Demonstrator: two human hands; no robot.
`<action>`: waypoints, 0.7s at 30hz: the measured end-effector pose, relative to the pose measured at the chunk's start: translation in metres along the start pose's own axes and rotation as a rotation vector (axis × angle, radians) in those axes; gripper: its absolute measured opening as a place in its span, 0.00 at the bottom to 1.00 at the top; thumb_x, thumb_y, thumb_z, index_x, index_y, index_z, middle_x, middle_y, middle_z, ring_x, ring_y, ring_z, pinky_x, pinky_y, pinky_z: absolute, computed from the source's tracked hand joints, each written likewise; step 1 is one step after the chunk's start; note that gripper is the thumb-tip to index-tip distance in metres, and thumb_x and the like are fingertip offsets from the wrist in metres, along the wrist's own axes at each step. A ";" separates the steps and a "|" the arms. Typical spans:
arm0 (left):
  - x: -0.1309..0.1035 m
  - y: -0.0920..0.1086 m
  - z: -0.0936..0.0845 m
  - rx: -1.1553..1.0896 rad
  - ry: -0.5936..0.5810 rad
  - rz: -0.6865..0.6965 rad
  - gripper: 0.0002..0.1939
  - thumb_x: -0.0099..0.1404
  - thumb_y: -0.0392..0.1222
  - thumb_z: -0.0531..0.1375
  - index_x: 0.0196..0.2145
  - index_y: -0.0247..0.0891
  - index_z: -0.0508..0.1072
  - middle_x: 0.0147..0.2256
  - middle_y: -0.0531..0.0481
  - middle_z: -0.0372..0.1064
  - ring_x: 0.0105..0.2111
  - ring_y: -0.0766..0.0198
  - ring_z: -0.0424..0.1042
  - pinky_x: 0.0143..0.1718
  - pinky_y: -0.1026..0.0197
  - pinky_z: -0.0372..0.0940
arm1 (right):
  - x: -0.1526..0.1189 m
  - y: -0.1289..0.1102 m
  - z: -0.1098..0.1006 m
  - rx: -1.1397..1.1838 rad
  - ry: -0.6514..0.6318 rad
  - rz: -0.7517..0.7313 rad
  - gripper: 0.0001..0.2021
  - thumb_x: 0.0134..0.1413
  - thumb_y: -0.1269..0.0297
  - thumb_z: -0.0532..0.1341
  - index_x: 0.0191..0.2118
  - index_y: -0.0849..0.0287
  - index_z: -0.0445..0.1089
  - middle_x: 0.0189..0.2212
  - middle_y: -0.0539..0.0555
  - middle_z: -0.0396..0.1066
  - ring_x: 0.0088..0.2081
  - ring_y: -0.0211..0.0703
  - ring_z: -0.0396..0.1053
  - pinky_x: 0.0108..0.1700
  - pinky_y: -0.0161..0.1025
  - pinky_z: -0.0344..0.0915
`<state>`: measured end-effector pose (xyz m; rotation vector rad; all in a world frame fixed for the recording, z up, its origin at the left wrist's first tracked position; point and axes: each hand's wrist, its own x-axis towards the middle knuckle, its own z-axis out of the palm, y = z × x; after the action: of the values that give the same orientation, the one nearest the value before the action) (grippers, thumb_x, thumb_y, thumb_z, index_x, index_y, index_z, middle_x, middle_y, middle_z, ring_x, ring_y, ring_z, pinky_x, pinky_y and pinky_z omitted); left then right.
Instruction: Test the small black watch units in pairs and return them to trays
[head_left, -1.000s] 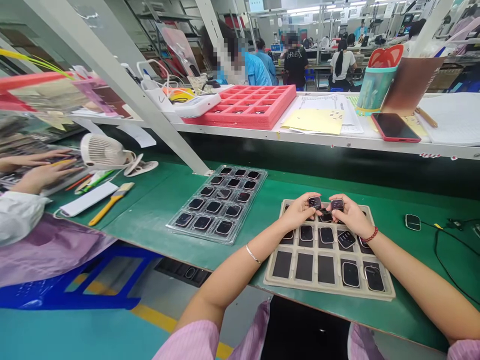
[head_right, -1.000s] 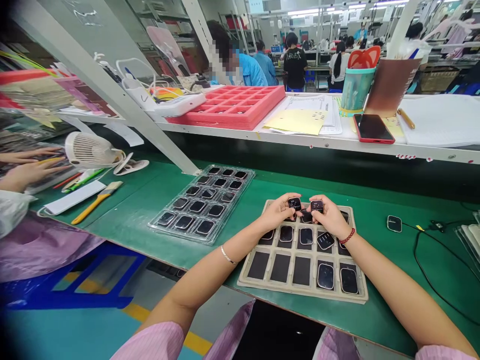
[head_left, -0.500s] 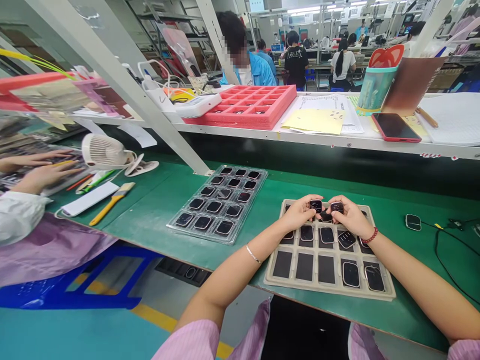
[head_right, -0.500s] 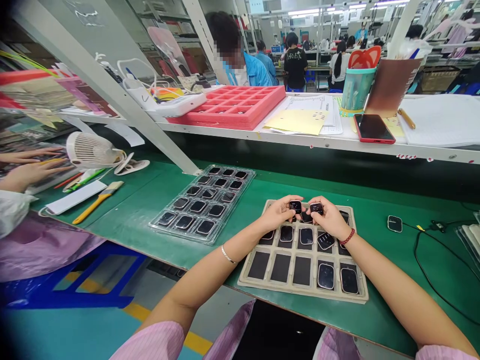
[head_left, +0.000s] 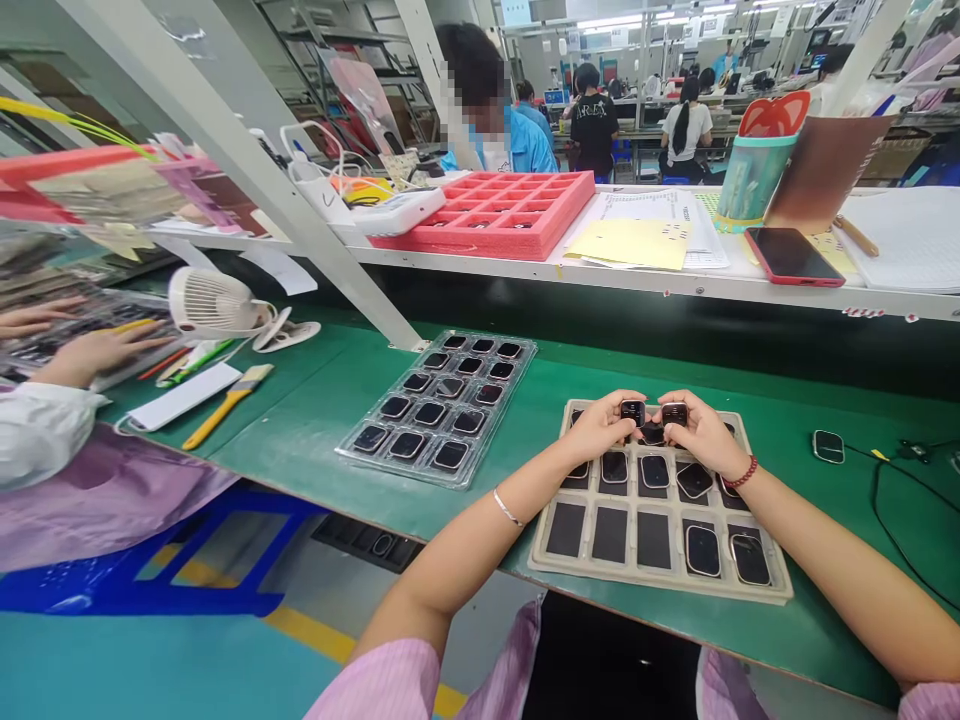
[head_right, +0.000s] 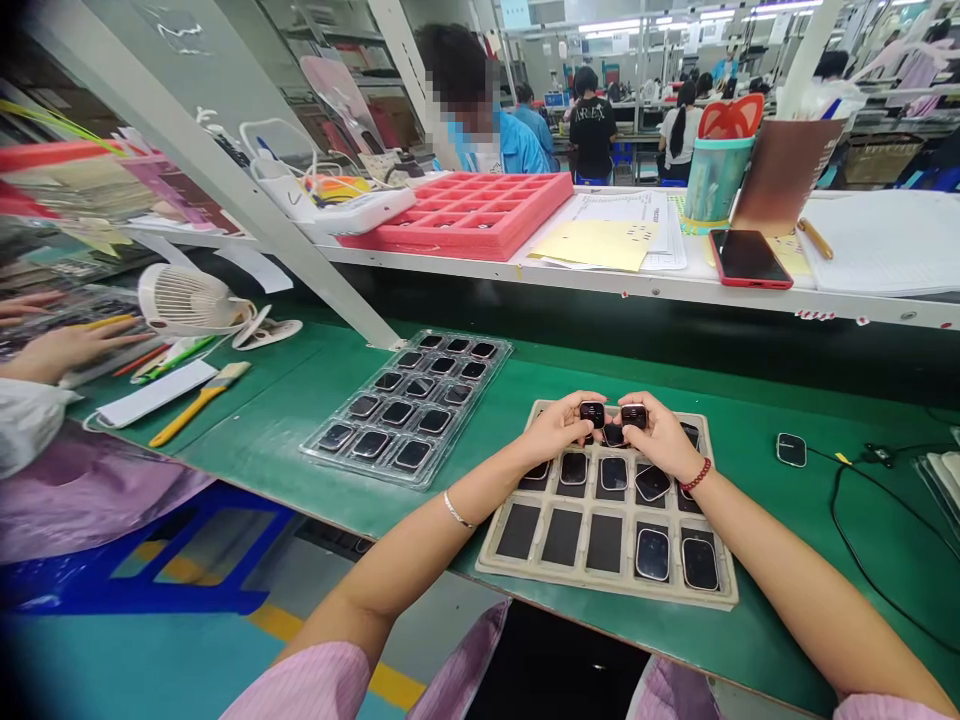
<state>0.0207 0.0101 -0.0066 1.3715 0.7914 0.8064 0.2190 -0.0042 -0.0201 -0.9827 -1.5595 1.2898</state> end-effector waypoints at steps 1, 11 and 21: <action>0.000 0.000 0.000 0.003 0.001 0.005 0.21 0.56 0.36 0.58 0.49 0.35 0.64 0.41 0.42 0.70 0.30 0.66 0.72 0.26 0.66 0.61 | 0.000 0.000 0.000 -0.003 0.001 0.001 0.16 0.48 0.70 0.60 0.45 0.55 0.62 0.36 0.53 0.69 0.32 0.42 0.68 0.35 0.41 0.67; 0.001 -0.002 -0.002 -0.009 -0.016 -0.007 0.19 0.58 0.38 0.58 0.48 0.35 0.66 0.40 0.42 0.72 0.29 0.67 0.72 0.25 0.68 0.61 | -0.001 0.000 -0.001 -0.049 -0.001 0.008 0.10 0.51 0.67 0.58 0.42 0.56 0.63 0.32 0.51 0.69 0.25 0.37 0.65 0.29 0.39 0.66; 0.000 -0.001 -0.001 0.039 0.013 -0.016 0.17 0.58 0.40 0.58 0.46 0.34 0.67 0.40 0.43 0.72 0.28 0.66 0.72 0.24 0.68 0.59 | -0.001 0.001 -0.001 -0.027 -0.012 0.014 0.12 0.52 0.69 0.57 0.45 0.57 0.64 0.36 0.53 0.71 0.29 0.39 0.69 0.33 0.40 0.69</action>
<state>0.0197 0.0107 -0.0078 1.3937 0.8307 0.7915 0.2207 -0.0047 -0.0208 -1.0057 -1.5857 1.2895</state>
